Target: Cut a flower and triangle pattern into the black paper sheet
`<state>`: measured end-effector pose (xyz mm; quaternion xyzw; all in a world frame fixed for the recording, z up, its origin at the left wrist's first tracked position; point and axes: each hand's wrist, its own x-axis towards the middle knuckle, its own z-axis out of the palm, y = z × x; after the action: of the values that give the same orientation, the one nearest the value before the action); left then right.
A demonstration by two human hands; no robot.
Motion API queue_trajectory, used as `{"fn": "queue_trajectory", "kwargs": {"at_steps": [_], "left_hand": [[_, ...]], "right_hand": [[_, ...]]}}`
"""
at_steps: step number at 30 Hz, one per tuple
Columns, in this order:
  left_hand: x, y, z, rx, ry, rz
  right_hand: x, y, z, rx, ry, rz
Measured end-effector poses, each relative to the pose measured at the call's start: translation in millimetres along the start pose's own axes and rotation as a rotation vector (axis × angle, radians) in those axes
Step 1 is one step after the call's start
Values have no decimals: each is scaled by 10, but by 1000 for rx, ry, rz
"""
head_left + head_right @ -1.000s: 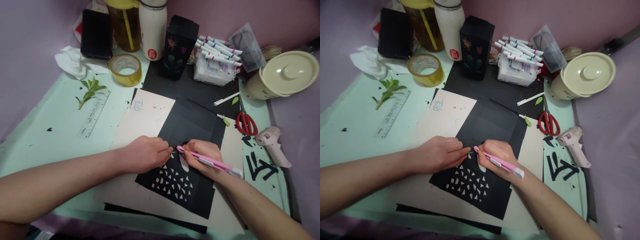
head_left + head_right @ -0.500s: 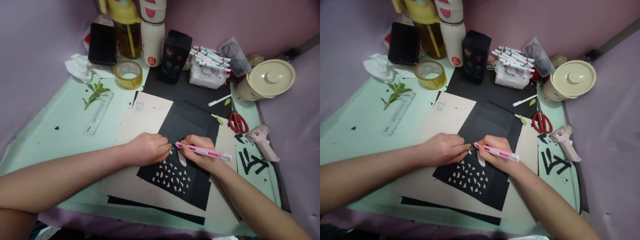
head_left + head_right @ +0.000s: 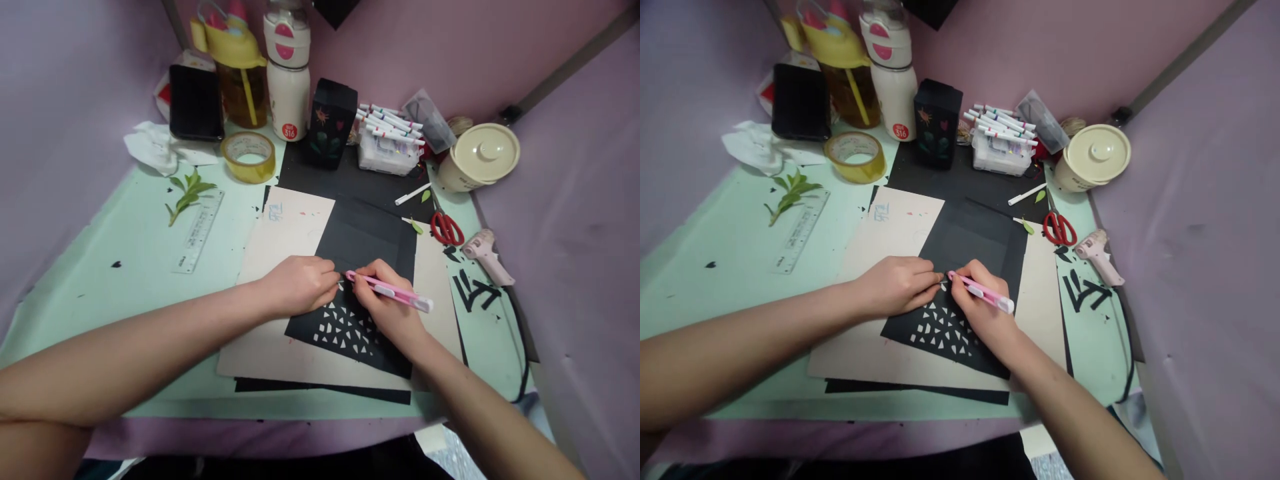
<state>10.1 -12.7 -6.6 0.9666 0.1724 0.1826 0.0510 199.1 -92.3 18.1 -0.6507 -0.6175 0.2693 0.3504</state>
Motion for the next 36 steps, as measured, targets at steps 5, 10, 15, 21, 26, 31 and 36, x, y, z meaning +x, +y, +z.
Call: {"fn": "queue_trajectory", "kwargs": {"at_steps": [5, 10, 15, 21, 26, 31, 36], "left_hand": [[16, -8, -5, 5, -22, -13], [22, -16, 3, -4, -33, -23], [19, -16, 11, -13, -32, -36], [14, -28, 29, -55, 21, -40], [10, -39, 30, -109, 37, -83], [10, -42, 14, -149, 19, -122], [17, -30, -33, -234, 43, -173]], "right_hand": [[-117, -33, 159, 26, 136, 67], [-160, 1, 225, 56, 211, 90], [-162, 29, 222, 86, 192, 121], [-166, 33, 220, 109, 187, 137], [-189, 57, 222, 145, 182, 146], [-206, 71, 240, 316, 279, 177], [-191, 72, 265, 434, 348, 76]]}}
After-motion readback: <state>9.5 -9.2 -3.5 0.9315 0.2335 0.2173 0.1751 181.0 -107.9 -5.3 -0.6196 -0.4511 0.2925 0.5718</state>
